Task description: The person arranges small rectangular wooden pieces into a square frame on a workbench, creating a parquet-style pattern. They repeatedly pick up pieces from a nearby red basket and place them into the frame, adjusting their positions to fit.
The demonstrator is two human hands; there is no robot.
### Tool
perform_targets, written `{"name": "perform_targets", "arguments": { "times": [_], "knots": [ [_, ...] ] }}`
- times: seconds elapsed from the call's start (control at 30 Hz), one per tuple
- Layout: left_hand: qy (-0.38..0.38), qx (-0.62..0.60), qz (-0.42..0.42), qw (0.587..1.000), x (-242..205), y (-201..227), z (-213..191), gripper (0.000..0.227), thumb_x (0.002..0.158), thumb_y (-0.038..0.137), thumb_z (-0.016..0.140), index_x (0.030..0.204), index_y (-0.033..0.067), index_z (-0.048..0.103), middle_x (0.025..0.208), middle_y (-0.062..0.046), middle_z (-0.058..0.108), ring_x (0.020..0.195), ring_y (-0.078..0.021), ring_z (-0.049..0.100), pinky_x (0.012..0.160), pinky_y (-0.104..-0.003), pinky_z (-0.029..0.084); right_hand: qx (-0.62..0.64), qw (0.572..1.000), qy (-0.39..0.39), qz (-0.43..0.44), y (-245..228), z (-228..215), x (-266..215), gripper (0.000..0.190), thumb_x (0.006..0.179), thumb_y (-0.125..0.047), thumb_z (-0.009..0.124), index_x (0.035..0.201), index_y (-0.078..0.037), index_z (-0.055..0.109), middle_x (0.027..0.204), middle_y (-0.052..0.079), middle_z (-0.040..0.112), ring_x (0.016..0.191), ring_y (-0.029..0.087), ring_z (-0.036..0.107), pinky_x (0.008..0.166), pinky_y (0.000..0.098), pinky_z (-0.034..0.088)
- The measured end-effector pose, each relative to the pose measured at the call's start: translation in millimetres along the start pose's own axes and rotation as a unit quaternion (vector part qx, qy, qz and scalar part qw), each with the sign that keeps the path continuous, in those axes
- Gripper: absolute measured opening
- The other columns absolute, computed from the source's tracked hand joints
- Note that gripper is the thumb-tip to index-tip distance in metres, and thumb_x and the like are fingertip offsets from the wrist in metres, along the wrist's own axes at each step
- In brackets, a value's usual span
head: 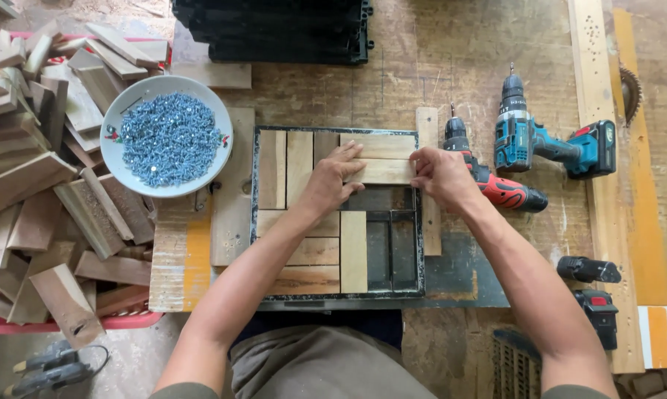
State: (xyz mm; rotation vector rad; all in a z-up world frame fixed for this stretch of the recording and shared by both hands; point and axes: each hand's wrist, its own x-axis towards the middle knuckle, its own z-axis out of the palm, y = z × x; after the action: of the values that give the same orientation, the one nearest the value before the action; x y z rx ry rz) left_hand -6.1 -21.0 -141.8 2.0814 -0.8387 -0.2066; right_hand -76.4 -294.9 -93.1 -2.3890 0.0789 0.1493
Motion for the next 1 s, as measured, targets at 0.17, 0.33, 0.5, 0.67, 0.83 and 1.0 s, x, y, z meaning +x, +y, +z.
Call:
{"name": "perform_targets", "arguments": {
  "times": [0.17,0.33,0.5,0.67,0.83,1.0],
  "knots": [
    [-0.003,-0.01,0.003,1.0,3,-10,0,0.055,0.068,0.02,0.096,0.12,0.0166,0.076,0.144,-0.005,0.062,0.144,-0.0261,0.047,0.125,-0.035,0.034,-0.01,1.0,-0.002,0.003,-7,-6,-6,0.05,0.072,-0.001,0.089,0.119,-0.007,0.073,0.086,0.009,0.074,0.08,0.02,0.075,0.073,0.0328,0.062],
    [-0.004,0.033,0.051,0.998,-14,21,-17,0.04,0.088,0.03,0.081,0.125,0.0137,0.074,0.144,-0.01,0.062,0.143,-0.0322,0.048,0.125,-0.041,0.034,0.027,0.999,-0.047,0.0,-40,-19,-19,0.07,0.057,0.0,0.096,0.123,-0.001,0.071,0.093,0.015,0.07,0.081,0.021,0.07,0.074,0.0323,0.062],
    [-0.009,0.142,0.071,0.987,-9,25,-11,0.043,0.096,0.03,0.073,0.135,0.0135,0.066,0.141,-0.004,0.065,0.144,-0.0295,0.046,0.128,-0.042,0.031,-0.022,0.999,-0.019,0.022,-63,-22,-15,0.036,0.072,0.004,0.088,0.105,0.004,0.073,0.097,0.016,0.062,0.09,0.025,0.069,0.076,0.0324,0.063],
    [0.072,0.181,0.174,0.965,-15,-12,27,0.029,0.101,0.029,0.066,0.126,0.0152,0.071,0.129,-0.008,0.072,0.126,-0.0311,0.063,0.111,-0.047,0.049,0.008,1.0,0.024,0.002,-45,-12,-35,0.033,0.076,0.0,0.086,0.105,0.0,0.071,0.101,0.019,0.064,0.094,0.033,0.072,0.074,0.0369,0.064],
    [0.043,0.085,0.158,0.983,-48,6,14,0.019,0.097,0.03,0.071,0.102,0.014,0.079,0.133,-0.006,0.069,0.128,-0.0298,0.062,0.111,-0.046,0.049,-0.017,1.0,0.004,-0.017,-34,6,-62,0.026,0.078,-0.011,0.087,0.101,-0.008,0.074,0.133,0.015,0.063,0.089,0.032,0.074,0.074,0.0404,0.065],
    [-0.036,0.117,0.103,0.987,-48,5,-6,0.033,0.093,0.031,0.075,0.123,0.0184,0.071,0.141,-0.005,0.064,0.134,-0.0253,0.057,0.12,-0.045,0.038,-0.134,0.979,0.021,-0.151,-22,9,-61,0.034,0.086,-0.018,0.08,0.118,-0.016,0.071,0.124,0.012,0.07,0.109,0.034,0.07,0.086,0.0432,0.061]
  ]
}}
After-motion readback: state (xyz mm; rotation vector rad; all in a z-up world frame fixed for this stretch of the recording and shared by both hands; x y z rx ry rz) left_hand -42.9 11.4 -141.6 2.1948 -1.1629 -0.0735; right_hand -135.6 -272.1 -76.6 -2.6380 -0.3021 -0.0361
